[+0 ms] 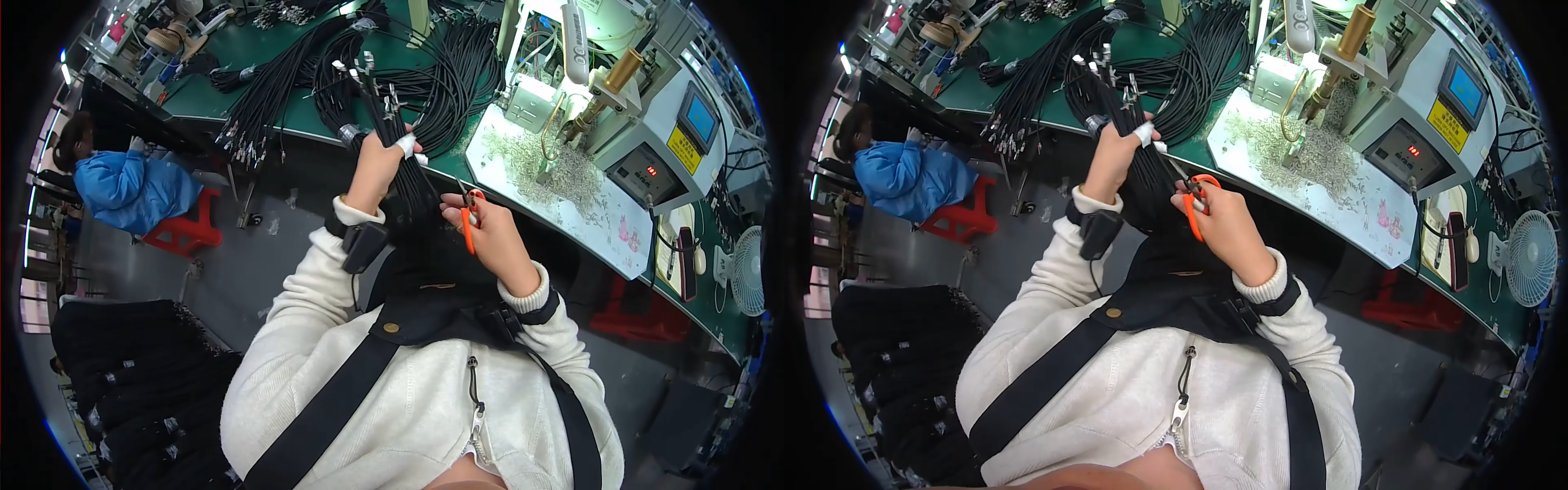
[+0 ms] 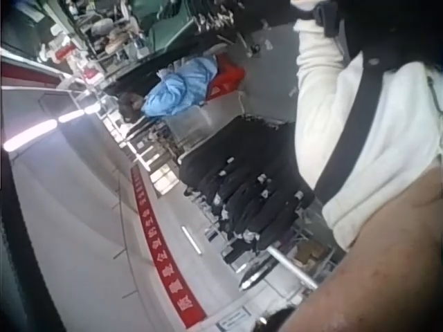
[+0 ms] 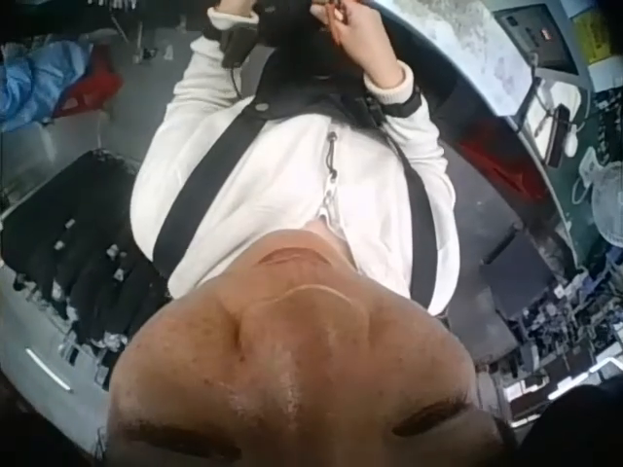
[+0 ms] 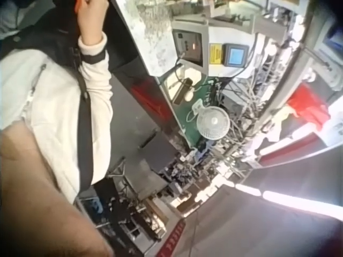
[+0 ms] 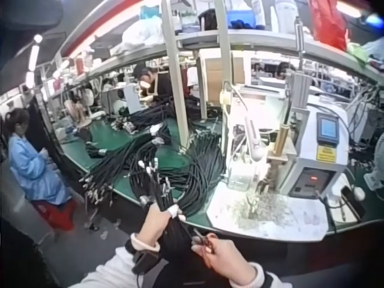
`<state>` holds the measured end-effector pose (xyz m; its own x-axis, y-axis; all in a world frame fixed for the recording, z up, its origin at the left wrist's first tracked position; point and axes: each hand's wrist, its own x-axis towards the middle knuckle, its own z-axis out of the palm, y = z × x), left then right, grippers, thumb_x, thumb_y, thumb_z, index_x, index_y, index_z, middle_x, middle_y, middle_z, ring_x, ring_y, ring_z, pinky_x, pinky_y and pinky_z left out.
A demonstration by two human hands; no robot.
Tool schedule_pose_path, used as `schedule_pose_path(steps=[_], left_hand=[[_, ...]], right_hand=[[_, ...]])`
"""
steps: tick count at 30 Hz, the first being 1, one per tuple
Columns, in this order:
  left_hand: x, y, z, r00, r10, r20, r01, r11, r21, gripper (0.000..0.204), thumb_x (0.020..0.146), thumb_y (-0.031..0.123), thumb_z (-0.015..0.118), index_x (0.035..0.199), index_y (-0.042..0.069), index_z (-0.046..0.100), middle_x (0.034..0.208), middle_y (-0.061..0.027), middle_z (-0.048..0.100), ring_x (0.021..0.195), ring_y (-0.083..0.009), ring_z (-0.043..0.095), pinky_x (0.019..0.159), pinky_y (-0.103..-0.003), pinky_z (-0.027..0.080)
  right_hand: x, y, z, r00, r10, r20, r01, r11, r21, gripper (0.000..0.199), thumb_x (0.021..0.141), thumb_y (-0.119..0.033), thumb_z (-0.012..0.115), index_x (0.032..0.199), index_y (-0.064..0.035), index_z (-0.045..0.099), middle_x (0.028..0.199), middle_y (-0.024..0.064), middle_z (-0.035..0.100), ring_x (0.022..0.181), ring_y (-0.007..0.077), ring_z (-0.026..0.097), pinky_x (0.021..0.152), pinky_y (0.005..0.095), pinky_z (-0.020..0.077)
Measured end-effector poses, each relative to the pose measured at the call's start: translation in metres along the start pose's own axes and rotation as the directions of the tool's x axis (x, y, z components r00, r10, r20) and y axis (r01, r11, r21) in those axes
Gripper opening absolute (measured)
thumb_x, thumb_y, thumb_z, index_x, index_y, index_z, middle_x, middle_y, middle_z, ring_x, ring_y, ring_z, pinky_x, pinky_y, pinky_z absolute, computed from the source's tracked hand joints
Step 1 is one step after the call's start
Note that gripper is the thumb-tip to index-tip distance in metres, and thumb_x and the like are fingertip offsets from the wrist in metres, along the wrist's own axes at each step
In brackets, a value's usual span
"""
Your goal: The person trims the ends of a wire with shears, picks up a bundle of cables, and wraps tape around it. They then pick the shears back up and trim the ends of the wires within the bundle one at a time.
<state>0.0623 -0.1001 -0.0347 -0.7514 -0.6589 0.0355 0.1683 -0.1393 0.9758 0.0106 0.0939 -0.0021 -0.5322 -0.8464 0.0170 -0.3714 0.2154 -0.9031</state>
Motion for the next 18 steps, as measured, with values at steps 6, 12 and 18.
schedule_pose_path(steps=[6,12,18], left_hand=[[0.016,-0.004,-0.025,0.999,0.033,0.016,-0.034,0.992,0.119,0.022,0.080,0.002,0.052,0.101,-0.001,0.050,0.074,-0.0080,0.059,0.066,-0.0158,0.057,0.062,-0.027,0.047],[0.006,0.015,-0.017,0.965,-0.179,0.193,0.230,0.928,-0.293,0.016,0.081,0.002,0.051,0.096,-0.001,0.051,0.073,-0.0088,0.059,0.065,-0.0159,0.058,0.060,-0.028,0.047],[-0.024,0.047,0.018,0.812,-0.186,0.554,0.399,0.869,-0.292,0.013,0.081,0.004,0.052,0.094,-0.001,0.053,0.075,-0.0089,0.060,0.069,-0.0160,0.058,0.062,-0.029,0.047]], right_hand=[[-0.009,0.007,-0.029,0.993,0.054,0.102,-0.072,0.980,0.184,0.027,0.082,-0.011,0.057,0.104,0.0034,0.055,0.090,0.0097,0.063,0.083,0.0134,0.059,0.072,0.0226,0.0456],[-0.035,0.001,-0.075,0.941,0.069,0.330,-0.096,0.993,0.065,0.024,0.081,-0.006,0.054,0.104,0.0029,0.056,0.097,0.0121,0.061,0.091,0.0177,0.059,0.079,0.0264,0.0449],[-0.050,-0.015,-0.106,0.914,-0.381,0.138,0.365,0.923,0.124,0.030,0.078,0.006,0.046,0.105,0.0006,0.056,0.107,0.0160,0.057,0.107,0.0267,0.051,0.092,0.0353,0.0367]])
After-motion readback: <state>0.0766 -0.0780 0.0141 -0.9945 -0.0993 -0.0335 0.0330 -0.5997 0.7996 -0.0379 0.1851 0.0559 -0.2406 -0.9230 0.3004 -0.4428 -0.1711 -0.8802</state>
